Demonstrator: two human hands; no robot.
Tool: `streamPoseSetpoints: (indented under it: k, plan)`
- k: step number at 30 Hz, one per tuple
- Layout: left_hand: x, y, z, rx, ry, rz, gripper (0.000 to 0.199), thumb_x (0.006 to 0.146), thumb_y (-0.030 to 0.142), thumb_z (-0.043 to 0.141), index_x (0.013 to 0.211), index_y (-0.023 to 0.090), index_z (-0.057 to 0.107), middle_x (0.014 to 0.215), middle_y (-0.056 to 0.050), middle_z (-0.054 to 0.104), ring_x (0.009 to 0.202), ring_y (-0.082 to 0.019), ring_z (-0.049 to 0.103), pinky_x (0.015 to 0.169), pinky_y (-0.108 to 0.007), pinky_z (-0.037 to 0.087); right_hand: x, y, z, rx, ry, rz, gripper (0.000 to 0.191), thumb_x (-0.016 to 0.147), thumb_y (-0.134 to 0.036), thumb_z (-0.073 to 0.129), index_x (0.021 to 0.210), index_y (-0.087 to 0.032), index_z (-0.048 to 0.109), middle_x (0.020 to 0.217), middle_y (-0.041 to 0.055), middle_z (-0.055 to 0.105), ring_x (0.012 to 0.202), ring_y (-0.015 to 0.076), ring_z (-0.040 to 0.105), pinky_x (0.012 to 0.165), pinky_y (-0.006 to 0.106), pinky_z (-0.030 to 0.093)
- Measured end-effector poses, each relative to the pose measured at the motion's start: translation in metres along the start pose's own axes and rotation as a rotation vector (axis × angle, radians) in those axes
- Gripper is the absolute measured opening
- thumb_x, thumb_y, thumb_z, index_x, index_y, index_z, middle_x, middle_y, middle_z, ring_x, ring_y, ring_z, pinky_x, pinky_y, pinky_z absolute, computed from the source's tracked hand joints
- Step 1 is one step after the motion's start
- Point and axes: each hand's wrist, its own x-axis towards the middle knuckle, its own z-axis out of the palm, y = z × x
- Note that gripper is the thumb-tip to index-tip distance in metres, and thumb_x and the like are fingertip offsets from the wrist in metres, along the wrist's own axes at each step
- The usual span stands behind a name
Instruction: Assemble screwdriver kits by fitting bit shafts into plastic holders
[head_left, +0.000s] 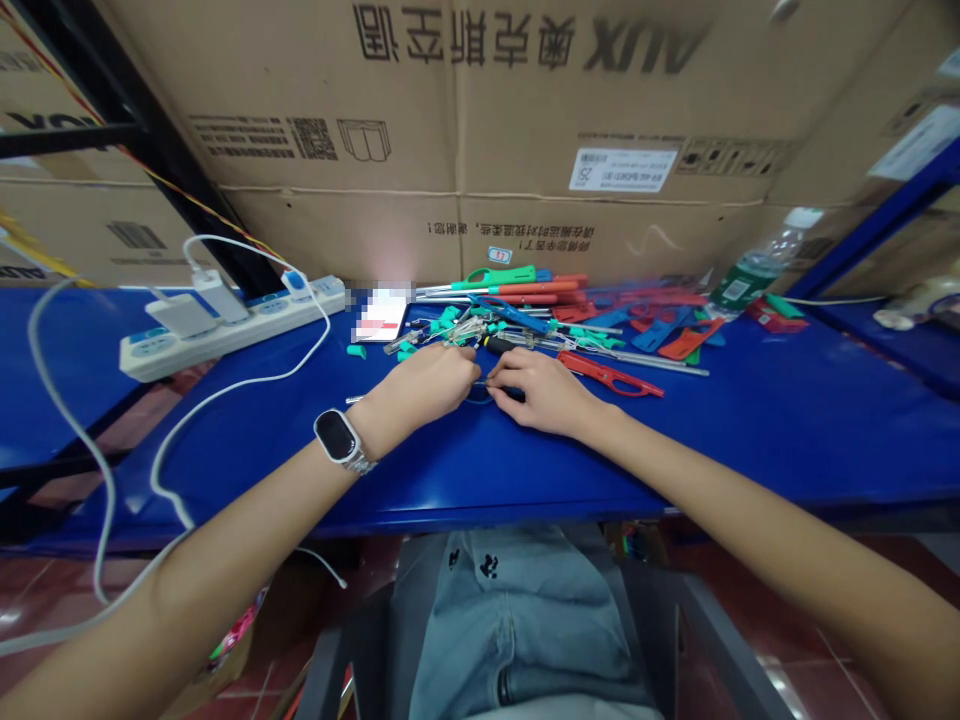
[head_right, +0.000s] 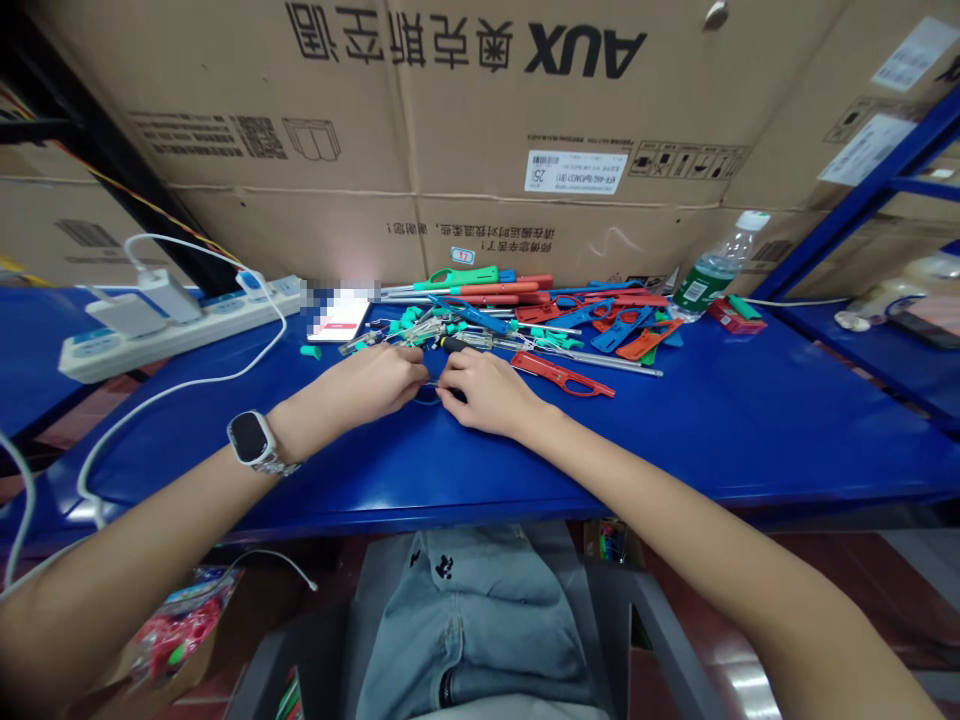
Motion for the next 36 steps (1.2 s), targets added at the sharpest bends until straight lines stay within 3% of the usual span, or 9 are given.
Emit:
streamPoseSetpoints:
  k: [6, 12, 16, 24, 31, 36]
  plan:
    - [-0.014, -0.008, 0.006, -0.194, 0.096, -0.027, 0.024, 0.1, 0.017, 0.055, 0.109, 0.017, 0.078, 0.106, -0.01, 0.073, 0.09, -0.022, 0.071, 0.075, -0.031, 0.051, 0.0, -0.002, 0.0, -0.001, -0.007, 0.014, 0.021, 0.1, -0.021, 0.059, 0.095, -0.017, 0.079, 0.102, 0.0103, 0.075, 0.098, 0.0232, 0.065, 0.087, 0.038, 0.051]
    - [-0.004, 0.008, -0.006, -0.01, 0.016, -0.109, 0.022, 0.099, 0.016, 0.056, 0.096, 0.015, 0.078, 0.095, -0.012, 0.074, 0.08, -0.025, 0.073, 0.067, -0.033, 0.049, 0.0, -0.004, -0.002, -0.023, -0.006, 0.014, 0.022, 0.099, -0.021, 0.057, 0.095, -0.015, 0.078, 0.101, 0.0115, 0.074, 0.098, 0.0236, 0.065, 0.087, 0.037, 0.051]
    - [0.002, 0.015, -0.005, 0.08, 0.035, -0.105, 0.024, 0.094, 0.007, 0.055, 0.09, 0.013, 0.077, 0.087, -0.013, 0.073, 0.08, -0.028, 0.073, 0.069, -0.035, 0.05, -0.001, -0.006, -0.003, -0.026, -0.019, 0.017, 0.022, 0.099, -0.019, 0.057, 0.095, -0.016, 0.079, 0.101, 0.0118, 0.074, 0.098, 0.0238, 0.065, 0.086, 0.037, 0.051]
    - [-0.003, 0.018, 0.0, 0.049, 0.039, -0.092, 0.024, 0.095, 0.004, 0.053, 0.094, 0.011, 0.075, 0.089, -0.013, 0.072, 0.084, -0.026, 0.07, 0.071, -0.034, 0.05, 0.0, -0.007, -0.004, -0.046, -0.044, 0.015, 0.023, 0.1, -0.019, 0.056, 0.097, -0.015, 0.078, 0.102, 0.0121, 0.073, 0.099, 0.0242, 0.064, 0.088, 0.038, 0.051]
    - [-0.023, 0.021, 0.023, 0.05, 0.241, -0.059, 0.026, 0.1, 0.006, 0.051, 0.108, 0.012, 0.074, 0.097, -0.012, 0.073, 0.088, -0.025, 0.069, 0.079, -0.037, 0.053, -0.001, -0.01, -0.005, -0.05, -0.061, 0.019, 0.024, 0.101, -0.019, 0.055, 0.102, -0.012, 0.078, 0.107, 0.014, 0.075, 0.103, 0.0259, 0.065, 0.092, 0.04, 0.051]
    - [-0.029, 0.02, 0.032, 0.09, 0.26, 0.0, 0.026, 0.101, 0.012, 0.056, 0.12, 0.015, 0.073, 0.113, -0.011, 0.073, 0.097, -0.026, 0.068, 0.084, -0.037, 0.054, 0.005, -0.008, -0.006, 0.033, -0.022, 0.137, 0.017, 0.096, -0.015, 0.062, 0.094, -0.017, 0.079, 0.1, 0.0094, 0.077, 0.099, 0.0241, 0.068, 0.087, 0.037, 0.051]
